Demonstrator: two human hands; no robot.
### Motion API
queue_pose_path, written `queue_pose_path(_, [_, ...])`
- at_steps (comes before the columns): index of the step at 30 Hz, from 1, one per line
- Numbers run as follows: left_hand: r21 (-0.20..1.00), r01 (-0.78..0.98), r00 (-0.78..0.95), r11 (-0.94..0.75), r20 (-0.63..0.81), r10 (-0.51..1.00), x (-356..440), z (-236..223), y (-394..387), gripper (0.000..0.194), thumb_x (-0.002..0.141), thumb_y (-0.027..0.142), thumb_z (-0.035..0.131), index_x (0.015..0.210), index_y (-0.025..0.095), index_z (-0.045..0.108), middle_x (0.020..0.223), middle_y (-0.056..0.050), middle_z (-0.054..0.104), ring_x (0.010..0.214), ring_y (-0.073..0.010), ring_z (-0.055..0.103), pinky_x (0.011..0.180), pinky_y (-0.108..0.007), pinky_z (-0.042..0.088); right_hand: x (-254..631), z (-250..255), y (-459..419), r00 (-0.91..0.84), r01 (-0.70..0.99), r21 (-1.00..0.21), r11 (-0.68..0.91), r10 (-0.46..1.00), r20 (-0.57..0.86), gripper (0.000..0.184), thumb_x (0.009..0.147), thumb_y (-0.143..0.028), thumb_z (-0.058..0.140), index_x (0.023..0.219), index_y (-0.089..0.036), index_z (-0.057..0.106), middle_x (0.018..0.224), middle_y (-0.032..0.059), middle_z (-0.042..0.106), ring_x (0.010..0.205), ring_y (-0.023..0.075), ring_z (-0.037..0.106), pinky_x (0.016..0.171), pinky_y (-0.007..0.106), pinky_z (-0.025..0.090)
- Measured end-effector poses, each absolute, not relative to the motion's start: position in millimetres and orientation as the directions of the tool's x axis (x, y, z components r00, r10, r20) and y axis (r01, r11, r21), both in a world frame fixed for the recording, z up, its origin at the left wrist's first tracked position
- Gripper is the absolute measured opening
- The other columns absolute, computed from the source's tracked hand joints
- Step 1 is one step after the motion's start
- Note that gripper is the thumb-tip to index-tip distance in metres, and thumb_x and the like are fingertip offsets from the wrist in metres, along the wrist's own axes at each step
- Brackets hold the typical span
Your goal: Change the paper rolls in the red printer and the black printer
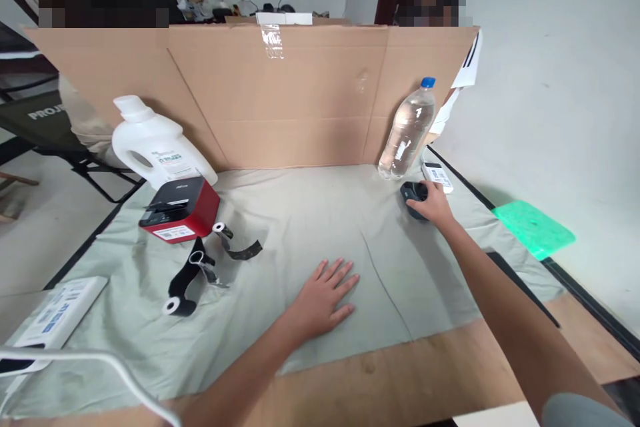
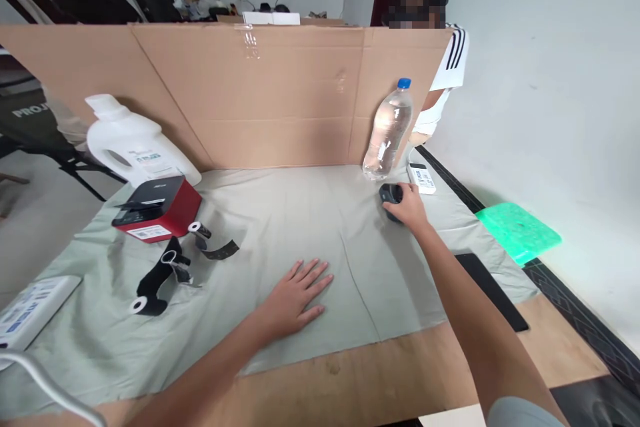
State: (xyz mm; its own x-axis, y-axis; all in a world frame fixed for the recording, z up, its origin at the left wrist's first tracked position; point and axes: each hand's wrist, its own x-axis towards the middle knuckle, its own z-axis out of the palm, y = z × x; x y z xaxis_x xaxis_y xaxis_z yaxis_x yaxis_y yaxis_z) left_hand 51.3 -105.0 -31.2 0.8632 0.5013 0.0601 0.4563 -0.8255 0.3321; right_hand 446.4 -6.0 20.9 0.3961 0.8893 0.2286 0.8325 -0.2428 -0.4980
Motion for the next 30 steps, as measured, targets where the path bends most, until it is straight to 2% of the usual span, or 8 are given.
queue_pose_path(7, [0.32, 0.446, 0.865, -0.836, 0.086, 0.494, 51, -32, -105, 0.063, 0.103, 0.056, 0.037, 0.16, 0.031, 0.03, 0.17, -0.004, 0.025, 0.158, -0.0276, 0.023, 0.129, -0.052, 0.018, 420, 46, 8, 0.476, 0.858, -0.308, -0.412, 0.863, 0.171, 0.089, 0.073, -0.042, 0.08, 0.152, -0.019, 0.044, 0.159, 0.0258, 0.034, 0.145, 0.0543, 0.025, 0.107, 0.074, 0.029])
queue_pose_path(9, [0.328, 0.446, 0.861, -0.833, 0.095, 0.499, 51, -32, -105, 0.063, 0.102, 0.056, 0.04, 0.16, 0.03, 0.032, 0.169, -0.005, 0.027, 0.158, -0.0282, 0.023, 0.128, -0.052, 0.019, 379, 49, 8, 0.309, 0.942, -0.214, -0.259, 0.917, 0.252, 0.09, 0.075, -0.042, 0.078, 0.154, -0.021, 0.041, 0.163, 0.0227, 0.03, 0.149, 0.0552, 0.016, 0.108, 0.08, 0.019])
queue_pose_path(13, [0.402, 0.416, 0.845, -0.815, 0.16, 0.51, 52, -25, -105, 0.055, 0.099, 0.05, 0.05, 0.148, 0.026, 0.052, 0.16, -0.009, 0.045, 0.15, -0.029, 0.04, 0.124, -0.05, 0.028, 269, 35, -3, -0.115, 0.974, -0.162, 0.156, 0.965, 0.235, 0.067, 0.081, -0.036, 0.068, 0.145, -0.022, 0.053, 0.159, 0.0181, 0.042, 0.146, 0.0459, 0.032, 0.113, 0.075, 0.016])
queue_pose_path(17, [0.464, 0.496, 0.74, -0.734, 0.217, 0.637, 37, 1, -92, 0.031, 0.098, 0.034, 0.047, 0.097, 0.022, 0.076, 0.096, -0.01, 0.078, 0.094, -0.023, 0.071, 0.093, -0.037, 0.049, 166, 19, -10, -0.377, 0.829, -0.38, 0.411, 0.912, 0.164, 0.045, 0.085, -0.029, 0.06, 0.129, -0.02, 0.065, 0.146, 0.0155, 0.058, 0.135, 0.0334, 0.051, 0.115, 0.061, 0.028])
queue_pose_path(20, [0.497, 0.646, 0.448, -0.579, 0.367, 0.815, -6, 29, -76, 0.032, 0.095, 0.032, 0.048, 0.073, 0.022, 0.07, 0.071, -0.007, 0.07, 0.071, -0.0188, 0.064, 0.079, -0.032, 0.048, 114, 19, 4, -0.37, 0.67, -0.626, 0.399, 0.911, 0.184, 0.035, 0.088, -0.025, 0.051, 0.118, -0.021, 0.069, 0.126, 0.0088, 0.071, 0.117, 0.0252, 0.064, 0.107, 0.045, 0.044])
queue_pose_path(24, [0.726, 0.618, -0.298, -0.303, 0.572, 0.764, -113, 60, -43, 0.027, 0.094, 0.034, 0.047, 0.078, 0.02, 0.065, 0.081, -0.005, 0.068, 0.082, -0.0176, 0.062, 0.082, -0.028, 0.048, 59, 26, 43, -0.296, 0.505, -0.793, 0.341, 0.931, 0.212, 0.034, 0.088, -0.021, 0.048, 0.114, -0.023, 0.07, 0.123, 0.0053, 0.072, 0.118, 0.0229, 0.065, 0.098, 0.037, 0.05])
queue_pose_path(27, [0.908, 0.382, -0.684, -0.17, 0.402, 0.608, -201, 63, -5, 0.016, 0.09, 0.03, 0.052, 0.092, 0.018, 0.063, 0.095, -0.004, 0.068, 0.094, -0.0172, 0.063, 0.085, -0.027, 0.049, 16, 30, 74, -0.348, 0.498, -0.818, 0.288, 0.93, 0.115, 0.038, 0.089, -0.025, 0.053, 0.124, -0.023, 0.068, 0.135, 0.0058, 0.067, 0.128, 0.025, 0.059, 0.105, 0.038, 0.047])
queue_pose_path(30, [0.993, 0.115, -0.698, 0.035, 0.056, 0.714, -253, 49, 32, 0.023, 0.088, 0.029, 0.059, 0.106, 0.016, 0.064, 0.106, -0.008, 0.07, 0.097, -0.0172, 0.064, 0.087, -0.029, 0.049, -28, 32, 98, -0.39, 0.539, -0.8, 0.264, 0.92, 0.04, 0.055, 0.082, -0.038, 0.07, 0.134, -0.022, 0.063, 0.14, 0.0103, 0.063, 0.135, 0.0343, 0.052, 0.112, 0.048, 0.039])
